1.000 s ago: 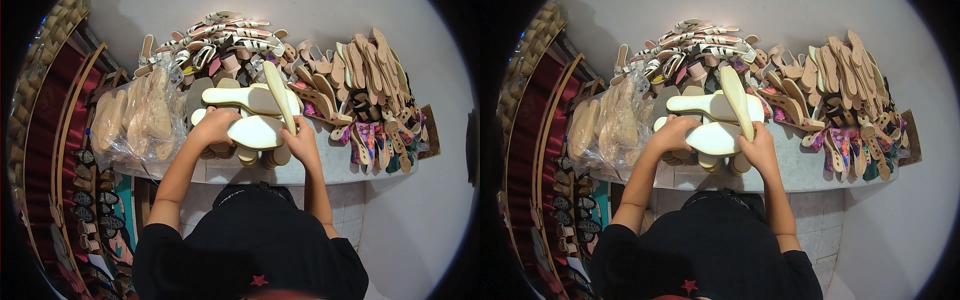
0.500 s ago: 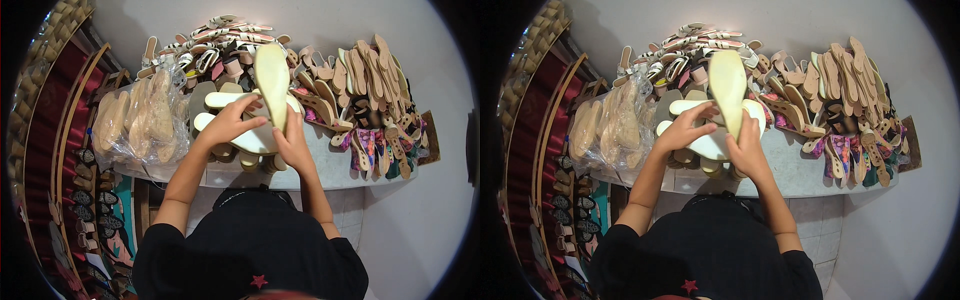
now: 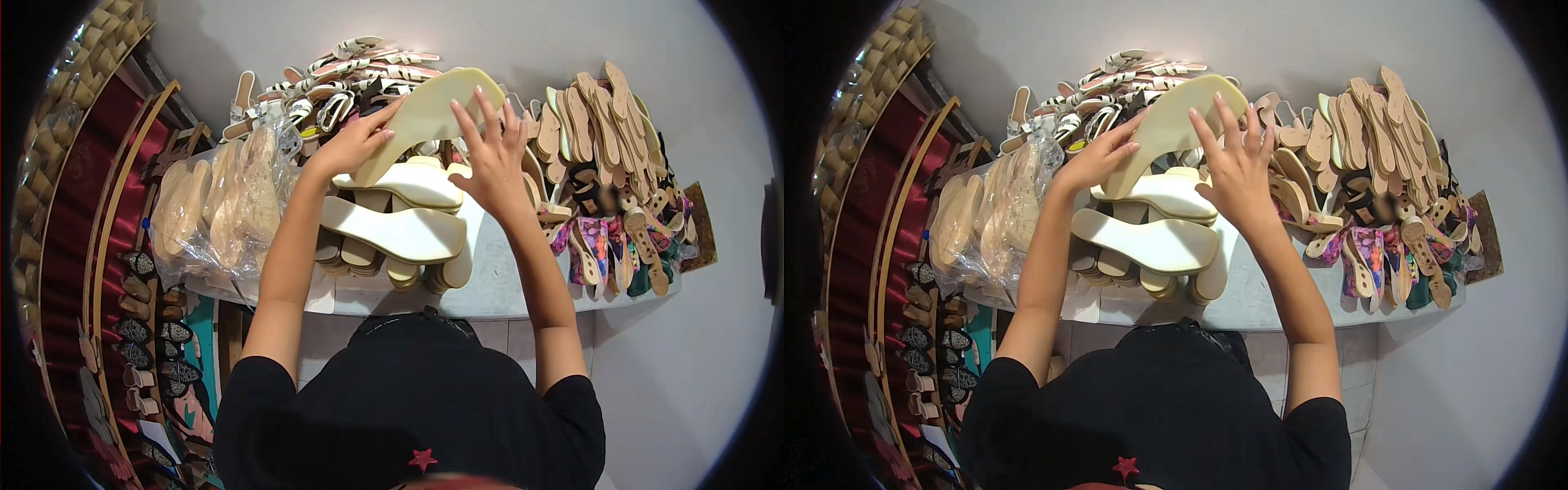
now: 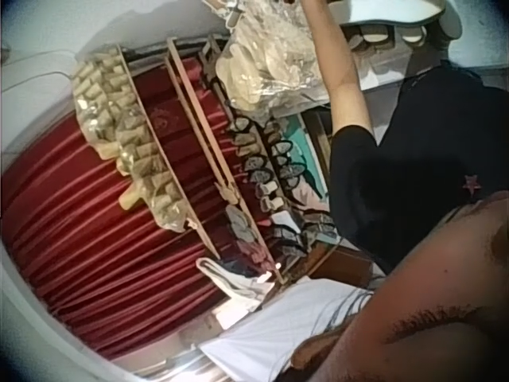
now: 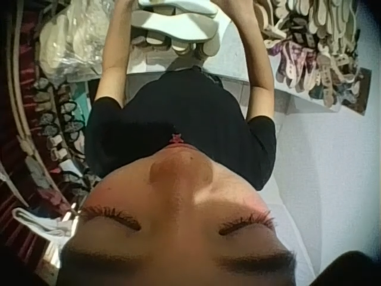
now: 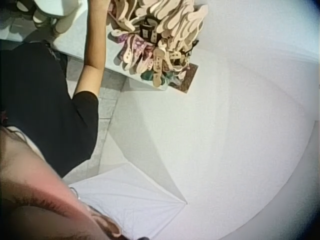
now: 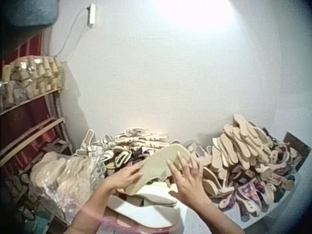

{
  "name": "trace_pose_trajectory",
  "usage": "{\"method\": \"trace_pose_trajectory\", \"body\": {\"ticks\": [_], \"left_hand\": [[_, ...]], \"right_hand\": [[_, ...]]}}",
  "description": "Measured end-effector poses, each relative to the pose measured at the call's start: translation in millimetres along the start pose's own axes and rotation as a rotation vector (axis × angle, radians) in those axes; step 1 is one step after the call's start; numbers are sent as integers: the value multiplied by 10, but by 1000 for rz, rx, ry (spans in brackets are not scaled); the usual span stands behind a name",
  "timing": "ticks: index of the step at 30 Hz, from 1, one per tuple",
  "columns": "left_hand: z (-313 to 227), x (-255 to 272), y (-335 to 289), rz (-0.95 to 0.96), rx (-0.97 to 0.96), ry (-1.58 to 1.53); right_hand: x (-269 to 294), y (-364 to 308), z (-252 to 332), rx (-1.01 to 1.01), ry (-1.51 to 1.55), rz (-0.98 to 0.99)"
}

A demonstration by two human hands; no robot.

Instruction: The recorder is sorting and organizing various shoe soles on a workbench in a shoe manufacturing facility.

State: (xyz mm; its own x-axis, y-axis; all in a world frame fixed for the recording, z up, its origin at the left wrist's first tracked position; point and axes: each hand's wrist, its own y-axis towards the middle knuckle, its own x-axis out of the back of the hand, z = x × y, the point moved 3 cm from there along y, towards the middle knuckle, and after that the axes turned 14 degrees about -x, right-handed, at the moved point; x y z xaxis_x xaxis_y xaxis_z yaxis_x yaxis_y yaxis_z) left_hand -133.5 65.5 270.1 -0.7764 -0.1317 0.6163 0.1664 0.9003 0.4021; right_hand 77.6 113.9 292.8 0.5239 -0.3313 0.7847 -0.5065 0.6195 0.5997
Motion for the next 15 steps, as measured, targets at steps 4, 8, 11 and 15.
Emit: {"method": "trace_pose_trajectory", "body": {"ticks": [4, 8, 11, 15], "left_hand": [[2, 39, 56, 291, 112, 94], [202, -14, 22, 291, 90, 38], [376, -78, -13, 380, 72, 81], [572, -139, -92, 396, 253, -139]], "right_hand": [[-214, -101, -70, -67, -214, -113], [-344, -45, -111, 100, 49, 142], [-473, -21, -163, 34, 145, 278], [-641, -18, -194, 22, 132, 457]]}}
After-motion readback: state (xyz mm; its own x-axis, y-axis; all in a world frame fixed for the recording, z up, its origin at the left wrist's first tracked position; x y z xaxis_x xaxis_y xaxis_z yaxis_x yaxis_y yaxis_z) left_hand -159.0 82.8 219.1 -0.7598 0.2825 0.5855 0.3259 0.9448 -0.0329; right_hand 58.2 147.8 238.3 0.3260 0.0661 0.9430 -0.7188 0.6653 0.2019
